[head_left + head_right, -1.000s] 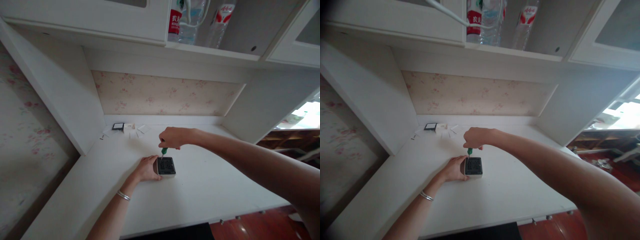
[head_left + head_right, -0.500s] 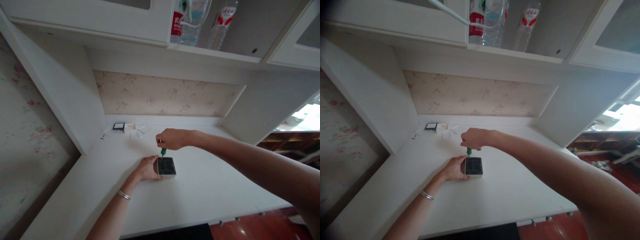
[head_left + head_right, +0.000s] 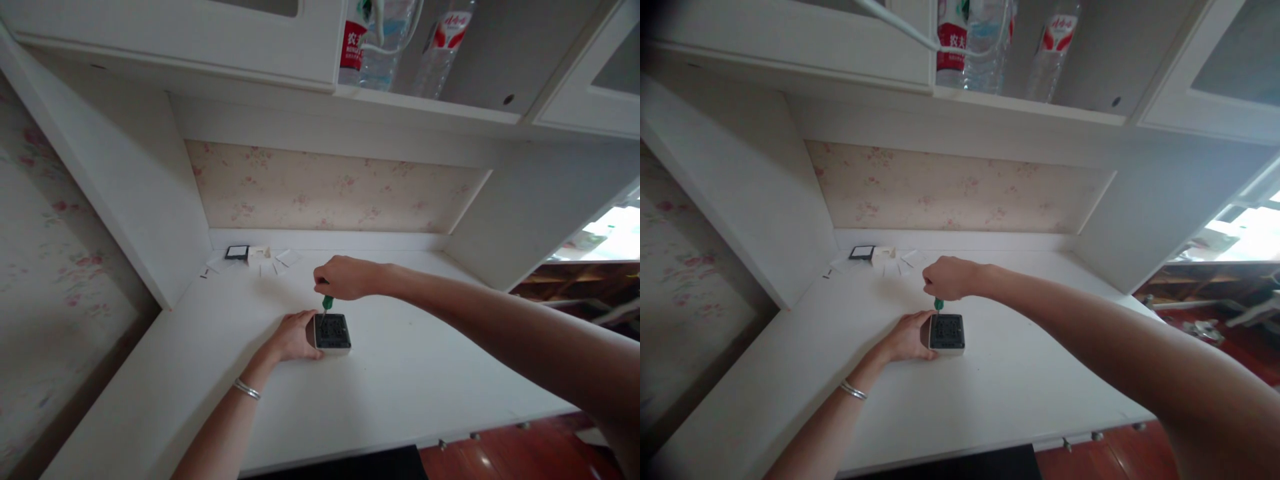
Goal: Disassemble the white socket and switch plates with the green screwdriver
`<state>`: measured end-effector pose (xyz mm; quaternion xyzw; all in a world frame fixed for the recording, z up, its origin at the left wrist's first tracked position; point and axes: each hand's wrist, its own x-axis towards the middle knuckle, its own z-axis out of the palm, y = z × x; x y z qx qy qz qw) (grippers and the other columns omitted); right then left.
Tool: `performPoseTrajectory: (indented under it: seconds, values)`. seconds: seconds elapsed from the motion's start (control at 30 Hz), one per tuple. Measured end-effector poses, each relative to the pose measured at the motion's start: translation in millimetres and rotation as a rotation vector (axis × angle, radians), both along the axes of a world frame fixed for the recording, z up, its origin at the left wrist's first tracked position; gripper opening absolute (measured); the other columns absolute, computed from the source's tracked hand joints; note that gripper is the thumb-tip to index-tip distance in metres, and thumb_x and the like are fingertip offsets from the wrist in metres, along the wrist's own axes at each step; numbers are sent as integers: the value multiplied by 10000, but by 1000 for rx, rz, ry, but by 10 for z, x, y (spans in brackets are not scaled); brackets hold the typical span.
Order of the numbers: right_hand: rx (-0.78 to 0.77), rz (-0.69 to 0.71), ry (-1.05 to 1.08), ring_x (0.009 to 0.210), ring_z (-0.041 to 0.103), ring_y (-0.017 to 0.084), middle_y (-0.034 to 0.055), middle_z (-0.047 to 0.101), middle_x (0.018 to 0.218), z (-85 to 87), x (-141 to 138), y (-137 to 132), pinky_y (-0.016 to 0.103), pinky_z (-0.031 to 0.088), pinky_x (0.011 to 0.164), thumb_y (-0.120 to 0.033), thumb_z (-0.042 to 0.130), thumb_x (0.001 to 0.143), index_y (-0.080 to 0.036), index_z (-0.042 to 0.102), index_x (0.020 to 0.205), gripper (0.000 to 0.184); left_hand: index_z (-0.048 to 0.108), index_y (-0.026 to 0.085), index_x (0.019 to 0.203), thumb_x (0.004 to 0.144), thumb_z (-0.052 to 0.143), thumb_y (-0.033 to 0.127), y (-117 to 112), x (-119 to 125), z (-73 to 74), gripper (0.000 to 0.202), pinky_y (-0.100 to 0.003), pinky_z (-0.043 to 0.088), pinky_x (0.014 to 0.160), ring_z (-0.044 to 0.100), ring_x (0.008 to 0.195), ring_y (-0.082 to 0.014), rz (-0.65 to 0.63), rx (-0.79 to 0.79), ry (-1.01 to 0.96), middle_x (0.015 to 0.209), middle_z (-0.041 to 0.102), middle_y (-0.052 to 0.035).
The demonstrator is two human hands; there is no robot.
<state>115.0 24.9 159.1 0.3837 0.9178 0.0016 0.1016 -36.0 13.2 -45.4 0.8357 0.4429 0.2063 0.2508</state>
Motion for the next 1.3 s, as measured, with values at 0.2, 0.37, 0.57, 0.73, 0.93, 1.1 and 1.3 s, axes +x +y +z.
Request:
performPoseTrajectory:
  seconds: [0.2,0.37,0.57,0.73,0.93,1.1,1.3]
  values:
    - [-102,207,72,847,574,196,65,634,975,12,38,-12,256,400,669,-201,574,737,-189,613,976,243,450,238,1242,424,801,444,-4,12,3,914,-343,361,966,526,1080,-279,-1,17,7,1203,560,-40]
    - [15,-3,107,788,585,231,120,640,920,-37,36,-2,300,405,649,-421,451,865,-146,610,959,331,421,236,1273,417,801,457,8,0,-35,962,-349,341,989,503,1113,-287,-2,23,10,1249,528,-52]
    - [-90,174,147,881,568,201,97,594,1040,-34,71,15,277,414,743,-142,542,768,-158,589,1013,250,439,246,1245,411,798,472,17,-2,-38,935,-336,360,964,527,1077,-279,-2,33,6,1199,556,-44]
    - [-109,180,159,884,572,213,101,581,1062,-9,65,-3,284,423,745,-280,605,766,-166,585,1040,298,417,247,1263,426,802,432,-1,15,7,940,-329,360,968,518,1094,-275,-11,14,5,1218,547,-36]
    - [-35,-149,4,706,601,248,148,654,816,18,10,3,313,410,593,-467,344,900,-129,607,965,434,411,244,1274,426,803,452,-8,10,26,957,-340,334,998,499,1117,-282,-9,-1,22,1235,534,-45]
    - [-82,148,78,813,583,203,77,649,932,30,52,13,264,402,651,-228,556,767,-177,585,994,234,412,242,1270,423,802,460,0,7,26,957,-334,346,982,506,1103,-278,-12,5,24,1232,535,-41]
    - [-66,112,61,813,586,224,104,644,916,18,23,-18,282,405,655,-395,531,817,-154,610,964,293,421,225,1262,426,792,486,12,15,-11,950,-350,355,971,505,1106,-293,-8,15,46,1221,544,-52]
